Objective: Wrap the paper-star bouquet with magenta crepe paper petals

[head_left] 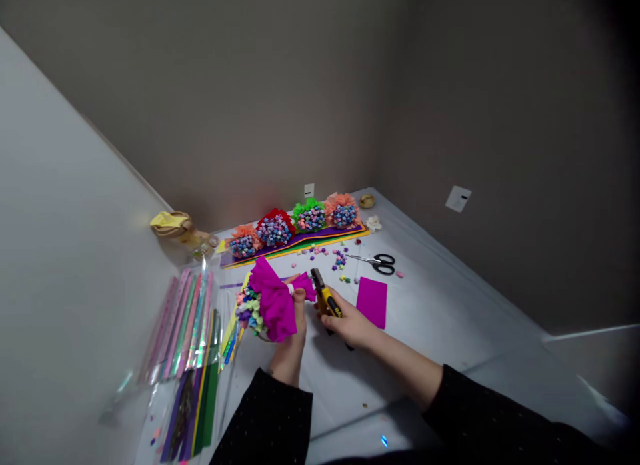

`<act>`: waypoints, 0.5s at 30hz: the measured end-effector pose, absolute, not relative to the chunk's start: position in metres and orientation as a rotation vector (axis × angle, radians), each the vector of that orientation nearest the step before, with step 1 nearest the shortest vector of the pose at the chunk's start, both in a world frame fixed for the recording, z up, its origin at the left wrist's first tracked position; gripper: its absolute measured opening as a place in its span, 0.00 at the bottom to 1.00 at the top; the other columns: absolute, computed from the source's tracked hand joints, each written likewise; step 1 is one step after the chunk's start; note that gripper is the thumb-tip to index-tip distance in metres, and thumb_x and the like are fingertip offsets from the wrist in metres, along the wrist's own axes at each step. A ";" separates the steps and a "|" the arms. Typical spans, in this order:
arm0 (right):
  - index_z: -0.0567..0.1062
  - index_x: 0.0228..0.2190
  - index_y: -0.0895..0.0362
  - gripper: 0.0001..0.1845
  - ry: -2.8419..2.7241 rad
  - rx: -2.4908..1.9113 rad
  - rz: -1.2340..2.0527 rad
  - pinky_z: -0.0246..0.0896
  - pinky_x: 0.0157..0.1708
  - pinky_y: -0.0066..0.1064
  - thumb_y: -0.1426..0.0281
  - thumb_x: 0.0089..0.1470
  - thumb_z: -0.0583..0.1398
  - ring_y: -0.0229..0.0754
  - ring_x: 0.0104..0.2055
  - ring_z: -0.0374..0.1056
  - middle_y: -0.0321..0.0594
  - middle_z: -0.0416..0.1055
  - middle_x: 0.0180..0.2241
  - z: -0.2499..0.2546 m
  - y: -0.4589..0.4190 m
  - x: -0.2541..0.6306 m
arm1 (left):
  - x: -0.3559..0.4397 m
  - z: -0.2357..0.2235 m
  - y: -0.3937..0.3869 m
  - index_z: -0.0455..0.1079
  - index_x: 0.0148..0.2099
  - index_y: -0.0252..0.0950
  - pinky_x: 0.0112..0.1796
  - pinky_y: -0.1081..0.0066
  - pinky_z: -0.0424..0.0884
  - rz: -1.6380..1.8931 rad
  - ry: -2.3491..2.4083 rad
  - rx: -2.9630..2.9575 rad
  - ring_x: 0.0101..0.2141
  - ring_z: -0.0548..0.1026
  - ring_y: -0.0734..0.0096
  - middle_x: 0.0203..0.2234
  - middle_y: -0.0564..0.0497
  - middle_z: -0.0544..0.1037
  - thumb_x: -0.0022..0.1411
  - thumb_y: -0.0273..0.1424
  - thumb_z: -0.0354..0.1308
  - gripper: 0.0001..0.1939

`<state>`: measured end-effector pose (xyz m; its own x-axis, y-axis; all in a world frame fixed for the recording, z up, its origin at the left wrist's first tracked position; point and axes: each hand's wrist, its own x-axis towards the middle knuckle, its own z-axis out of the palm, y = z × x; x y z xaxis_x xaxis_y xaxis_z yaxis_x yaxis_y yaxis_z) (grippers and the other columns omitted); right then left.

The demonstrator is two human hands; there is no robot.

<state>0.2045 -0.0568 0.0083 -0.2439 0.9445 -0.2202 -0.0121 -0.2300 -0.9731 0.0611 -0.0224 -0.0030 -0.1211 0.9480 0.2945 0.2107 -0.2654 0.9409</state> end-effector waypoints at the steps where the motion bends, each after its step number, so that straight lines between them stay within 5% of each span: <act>1: 0.57 0.55 0.55 0.37 -1.264 -1.241 1.558 0.59 0.38 0.34 0.70 0.41 0.58 0.43 0.39 0.65 0.40 0.68 0.39 0.008 -0.057 0.204 | 0.063 -0.002 -0.023 0.71 0.47 0.37 0.51 0.50 0.64 1.483 1.349 1.470 0.43 0.74 0.57 0.39 0.45 0.77 0.62 0.46 0.52 0.20; 6: 0.59 0.55 0.55 0.35 -1.369 -1.365 1.425 0.58 0.36 0.32 0.72 0.43 0.58 0.41 0.33 0.63 0.35 0.68 0.32 0.006 -0.055 0.202 | 0.067 -0.002 -0.024 0.73 0.42 0.38 0.51 0.52 0.64 1.543 1.400 1.416 0.42 0.74 0.57 0.37 0.47 0.77 0.59 0.45 0.56 0.17; 10: 0.70 0.40 0.59 0.19 -1.363 -1.493 1.304 0.59 0.36 0.33 0.66 0.44 0.60 0.43 0.34 0.64 0.39 0.69 0.31 0.006 -0.052 0.200 | 0.070 -0.006 -0.021 0.73 0.39 0.36 0.47 0.57 0.68 1.616 1.363 1.318 0.39 0.76 0.58 0.34 0.46 0.78 0.58 0.47 0.56 0.19; 15: 0.68 0.32 0.56 0.14 -1.375 -1.527 1.223 0.59 0.33 0.32 0.63 0.42 0.62 0.42 0.30 0.65 0.36 0.71 0.28 0.003 -0.051 0.198 | 0.073 -0.007 -0.023 0.72 0.42 0.35 0.47 0.55 0.69 1.620 1.289 1.326 0.40 0.75 0.58 0.36 0.44 0.78 0.57 0.50 0.55 0.23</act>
<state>0.1979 -0.0513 0.0031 -0.0257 0.9845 -0.1737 0.2871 -0.1592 -0.9446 0.0728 -0.0226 -0.0071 -0.2587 0.9182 0.3000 0.0860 -0.2874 0.9539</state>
